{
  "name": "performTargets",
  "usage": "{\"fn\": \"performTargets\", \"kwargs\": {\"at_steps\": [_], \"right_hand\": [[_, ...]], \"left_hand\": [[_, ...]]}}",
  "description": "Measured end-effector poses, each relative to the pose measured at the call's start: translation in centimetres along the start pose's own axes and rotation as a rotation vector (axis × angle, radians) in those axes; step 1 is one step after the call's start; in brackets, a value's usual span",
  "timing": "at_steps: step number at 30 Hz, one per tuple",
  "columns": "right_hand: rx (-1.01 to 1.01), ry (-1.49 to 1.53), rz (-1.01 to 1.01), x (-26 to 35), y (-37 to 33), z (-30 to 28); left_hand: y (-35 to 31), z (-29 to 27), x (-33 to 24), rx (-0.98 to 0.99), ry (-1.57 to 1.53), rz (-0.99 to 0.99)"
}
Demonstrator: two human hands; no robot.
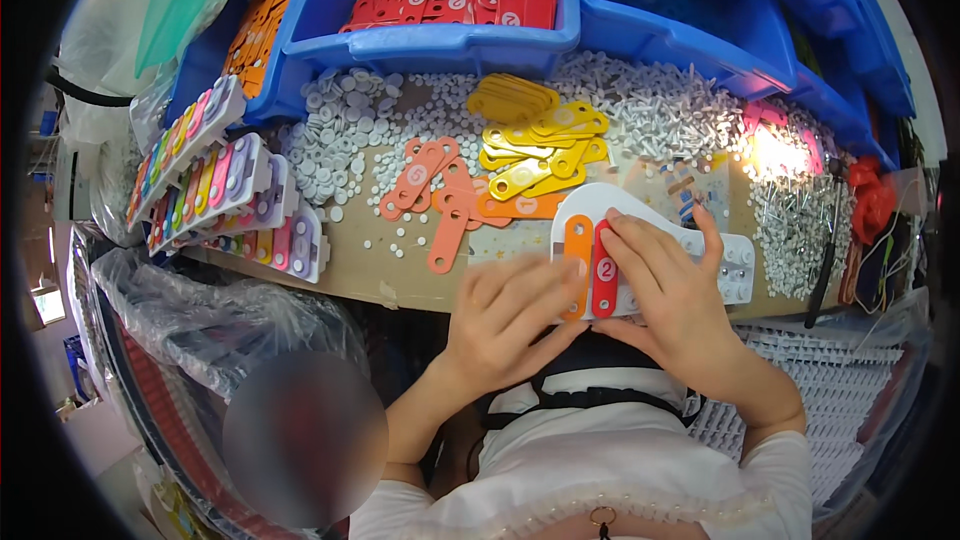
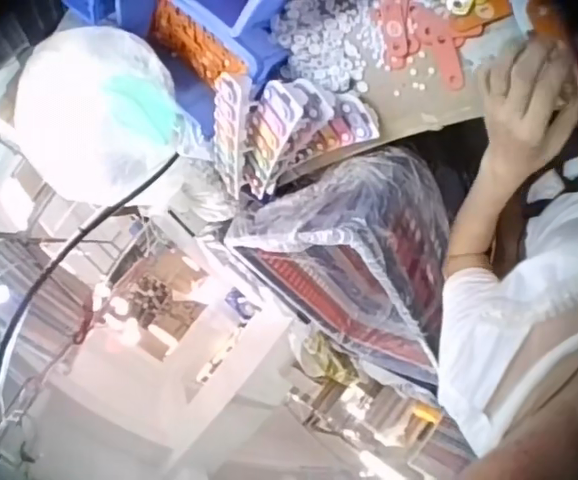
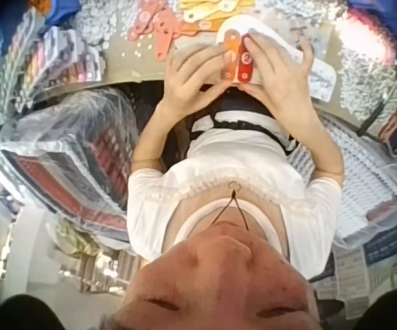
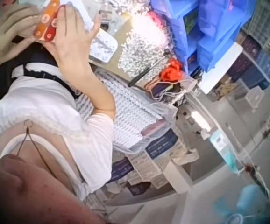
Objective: Assembling a toy xylophone by placing colorful keys onto a white frame.
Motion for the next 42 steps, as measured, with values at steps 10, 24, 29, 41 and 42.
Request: {"fn": "performTargets", "kwargs": {"at_steps": [10,24,29,41,42], "right_hand": [[-0.086,0.101,-0.072,-1.4,-0.4,0.1],[-0.643,-0.11,-0.022,-12.5,2.0,-15.6],[-0.847,-0.135,0.158,-24.5,-1.3,-22.8],[-0.51,-0.196,0.321,-36.6,1.4,-23.7],[-0.509,-0.189,0.318,-38.6,2.3,-23.4]], "left_hand": [[1.0,3.7,1.8,0.369,0.134,-0.067],[23.7,4.4,4.1,0.171,0.14,0.067],[29.1,16.0,5.9,0.537,0.4,0.104],[29.6,17.3,5.5,0.635,0.307,0.126],[29.6,16.7,5.5,0.597,0.249,0.105]]}}
Point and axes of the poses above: each hand's wrist, its own y-axis towards the middle knuckle, its own z-axis out of the palm, x = y × z, the point moved 9 cm from there along y, towards the middle knuckle, and after that the axes turned 14 degrees about y, right-handed, at the moved point
